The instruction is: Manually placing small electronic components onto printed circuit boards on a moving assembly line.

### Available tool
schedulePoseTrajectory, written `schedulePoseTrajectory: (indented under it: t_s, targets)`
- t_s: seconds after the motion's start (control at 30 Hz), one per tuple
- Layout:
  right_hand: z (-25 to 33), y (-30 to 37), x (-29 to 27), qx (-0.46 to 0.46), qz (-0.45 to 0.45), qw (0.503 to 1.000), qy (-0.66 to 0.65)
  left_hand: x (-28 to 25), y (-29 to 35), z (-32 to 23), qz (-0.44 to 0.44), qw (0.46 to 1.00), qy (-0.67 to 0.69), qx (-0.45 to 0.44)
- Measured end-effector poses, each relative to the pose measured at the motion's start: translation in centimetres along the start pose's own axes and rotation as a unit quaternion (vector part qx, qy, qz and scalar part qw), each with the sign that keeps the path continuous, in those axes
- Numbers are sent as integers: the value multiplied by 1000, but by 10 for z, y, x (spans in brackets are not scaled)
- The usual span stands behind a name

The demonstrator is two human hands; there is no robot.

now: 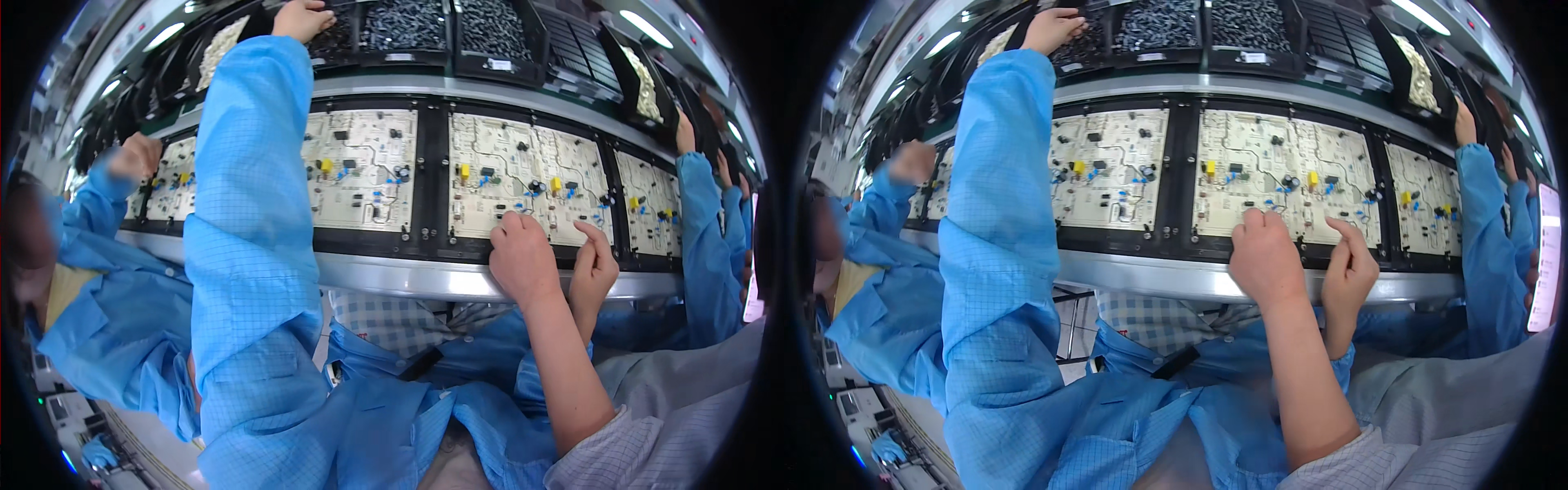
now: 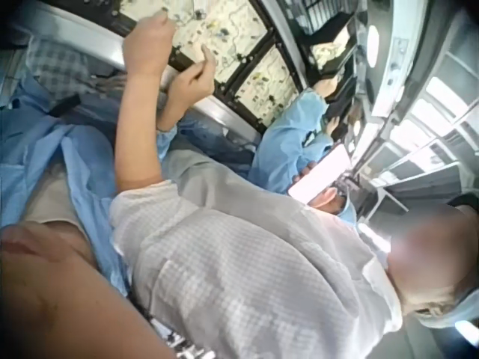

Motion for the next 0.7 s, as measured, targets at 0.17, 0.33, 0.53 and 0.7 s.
schedulePoseTrajectory:
  t_s: [0.17,0.33,0.53,0.7]
  targets:
    - [3,-3,5,-47,32,994,98,-12,5,-25,14,997,77,3]
    - [0,-8,9,-32,19,996,82,-4,18,-75,58,998,-11,27]
    - [20,-11,-5,-137,70,976,154,21,21,-89,75,994,50,66]
    - [19,-5,7,-71,17,996,50,25,2,-45,89,989,7,119]
Point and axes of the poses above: each hand's wrist, its own y-axis away from the middle knuckle, its own x-axis out of the palm, z = x × y, the point moved 7 cm from there along -y, towards the middle knuckle
